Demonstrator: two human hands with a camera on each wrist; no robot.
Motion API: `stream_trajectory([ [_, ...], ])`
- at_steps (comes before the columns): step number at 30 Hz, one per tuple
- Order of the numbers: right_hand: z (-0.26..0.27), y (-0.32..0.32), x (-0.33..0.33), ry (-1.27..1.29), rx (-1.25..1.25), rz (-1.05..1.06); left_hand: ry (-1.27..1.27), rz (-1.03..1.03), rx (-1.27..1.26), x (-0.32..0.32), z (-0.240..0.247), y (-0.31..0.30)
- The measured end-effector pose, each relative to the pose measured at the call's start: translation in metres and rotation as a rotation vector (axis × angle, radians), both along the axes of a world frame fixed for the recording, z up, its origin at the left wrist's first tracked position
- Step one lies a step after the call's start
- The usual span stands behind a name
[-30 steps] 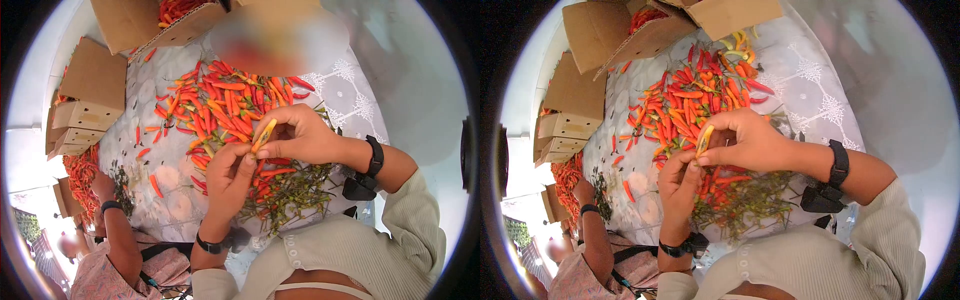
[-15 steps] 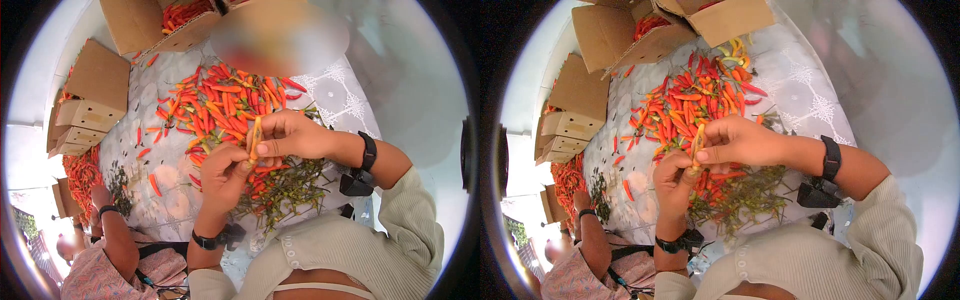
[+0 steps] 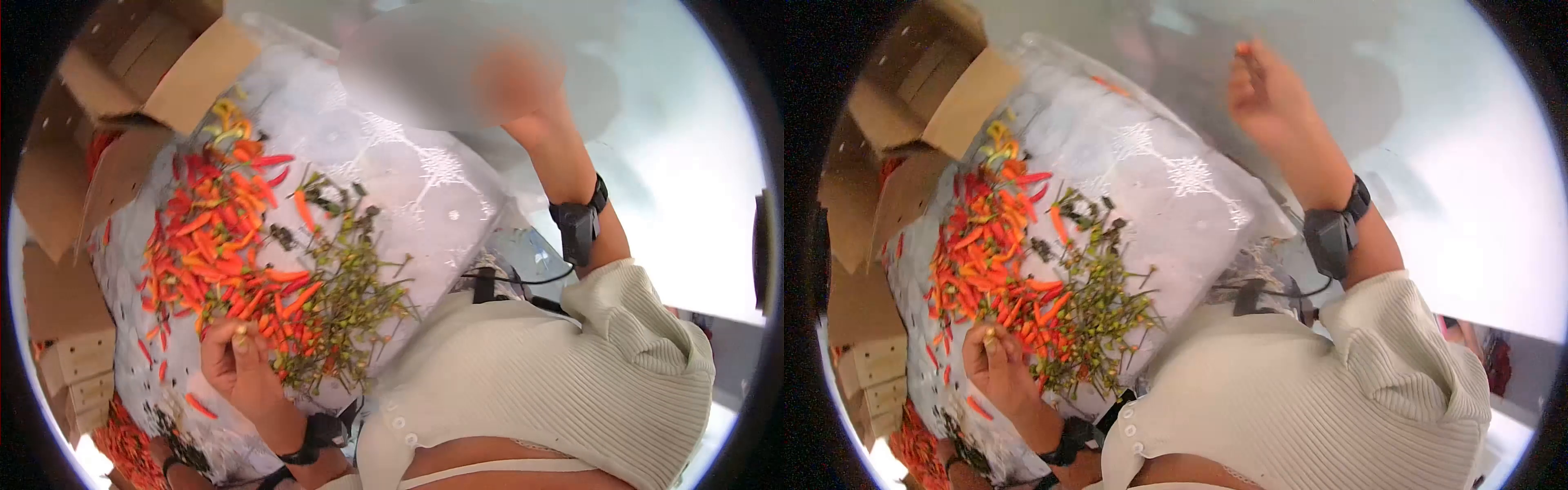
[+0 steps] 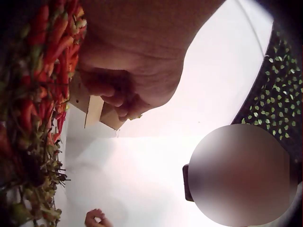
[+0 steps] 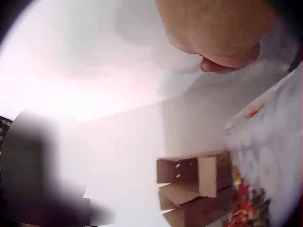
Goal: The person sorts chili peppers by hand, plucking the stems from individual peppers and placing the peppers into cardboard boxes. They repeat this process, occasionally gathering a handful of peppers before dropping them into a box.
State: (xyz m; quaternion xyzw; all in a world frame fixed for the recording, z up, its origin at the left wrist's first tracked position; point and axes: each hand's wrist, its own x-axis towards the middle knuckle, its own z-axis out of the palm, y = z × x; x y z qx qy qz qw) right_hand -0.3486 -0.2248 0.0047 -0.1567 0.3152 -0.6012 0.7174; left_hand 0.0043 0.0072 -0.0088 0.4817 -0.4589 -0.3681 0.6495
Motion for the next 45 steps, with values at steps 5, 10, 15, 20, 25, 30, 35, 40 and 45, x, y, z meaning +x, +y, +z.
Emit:
stream_trajectory([
  [5, -0.089, 0.043, -0.109, 0.053, 0.518, -0.048, 0.016, 0.113, 0.096, -0.005, -0.002, 0.002],
  [10, -0.138, 0.054, -0.137, 0.136, 0.702, -0.053, 0.003, 0.105, 0.102, -0.007, 0.000, 0.002],
  [15, -0.118, 0.025, -0.120, 0.141, 0.560, 0.077, 0.069, 0.216, 0.096, -0.010, 0.002, -0.001],
  [20, -0.022, -0.004, -0.045, 0.205, 0.148, 0.199, 0.093, 0.308, 0.057, -0.009, 0.008, -0.007],
  [25, 0.044, 0.008, 0.057, 0.091, -0.066, 0.444, 0.046, 0.320, 0.033, 0.006, 0.007, -0.006],
  [30, 0.054, 0.039, 0.160, 0.135, -0.120, 0.871, 0.046, 0.387, 0.015, 0.015, 0.008, -0.007],
  [35, 0.033, 0.054, 0.225, 0.751, -0.715, 1.049, -0.022, 0.468, 0.045, 0.017, 0.009, -0.009],
  [40, -0.016, 0.053, 0.228, 1.456, -1.496, 0.777, -0.063, 0.463, 0.094, 0.015, 0.012, -0.009],
  [45, -0.008, 0.058, 0.217, 1.415, -1.360, 1.004, -0.179, 0.374, 0.100, 0.009, 0.011, -0.010],
])
